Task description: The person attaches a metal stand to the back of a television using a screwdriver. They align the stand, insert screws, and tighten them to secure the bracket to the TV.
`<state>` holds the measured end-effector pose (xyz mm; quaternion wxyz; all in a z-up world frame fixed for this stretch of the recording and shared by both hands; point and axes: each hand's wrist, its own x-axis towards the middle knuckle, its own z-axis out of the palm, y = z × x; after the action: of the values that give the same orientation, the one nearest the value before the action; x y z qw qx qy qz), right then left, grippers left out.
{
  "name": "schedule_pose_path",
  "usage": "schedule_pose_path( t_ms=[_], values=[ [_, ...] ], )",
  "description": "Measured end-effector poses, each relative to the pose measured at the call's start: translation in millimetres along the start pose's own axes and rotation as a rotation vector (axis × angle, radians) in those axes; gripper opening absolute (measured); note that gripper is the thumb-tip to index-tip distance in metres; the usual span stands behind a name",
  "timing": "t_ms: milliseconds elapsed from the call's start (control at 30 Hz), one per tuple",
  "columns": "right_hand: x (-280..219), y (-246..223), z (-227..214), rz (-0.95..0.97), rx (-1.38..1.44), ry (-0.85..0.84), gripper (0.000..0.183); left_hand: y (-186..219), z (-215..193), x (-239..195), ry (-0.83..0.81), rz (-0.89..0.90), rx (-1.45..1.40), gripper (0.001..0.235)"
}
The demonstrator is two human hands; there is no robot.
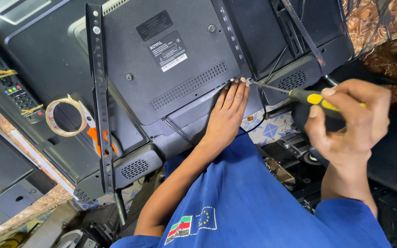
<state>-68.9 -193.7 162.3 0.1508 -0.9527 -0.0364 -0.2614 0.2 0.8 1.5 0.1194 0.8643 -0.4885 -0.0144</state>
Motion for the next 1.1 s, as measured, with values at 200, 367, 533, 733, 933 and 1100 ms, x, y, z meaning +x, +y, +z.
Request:
schedule_pose_path(
  t_ms=[200,367,533,733,933,1100],
  values=[
    [16,2,-9,-0.199,-0.014,-0.223,0.023,2,3,0,-0.01,0.005,0.019,0.062],
    [36,-1,-25,-0.146,-0.154,-0.315,0.027,0,2,0,0.009,-0.007,0.02,0.06],
    [25,4,-26,-0.196,-0.383,-0.327,0.032,-1,-1,0,0.009,-0.006,-0.017,0.059],
    [51,-16,-34,-0.36,-0.352,-0.545,0.018,-1,0,1,0.023,0.001,-0.009,0.056],
    [48,-19,-36,-0.396,-0.649,-0.613,0.037,-1,1,1,0.03,-0.013,-0.014,0.055],
    [71,-27,-40,-0.361,-0.651,-0.662,0.045,0,2,1,0.029,-0.021,-0.028,0.055]
  ],
)
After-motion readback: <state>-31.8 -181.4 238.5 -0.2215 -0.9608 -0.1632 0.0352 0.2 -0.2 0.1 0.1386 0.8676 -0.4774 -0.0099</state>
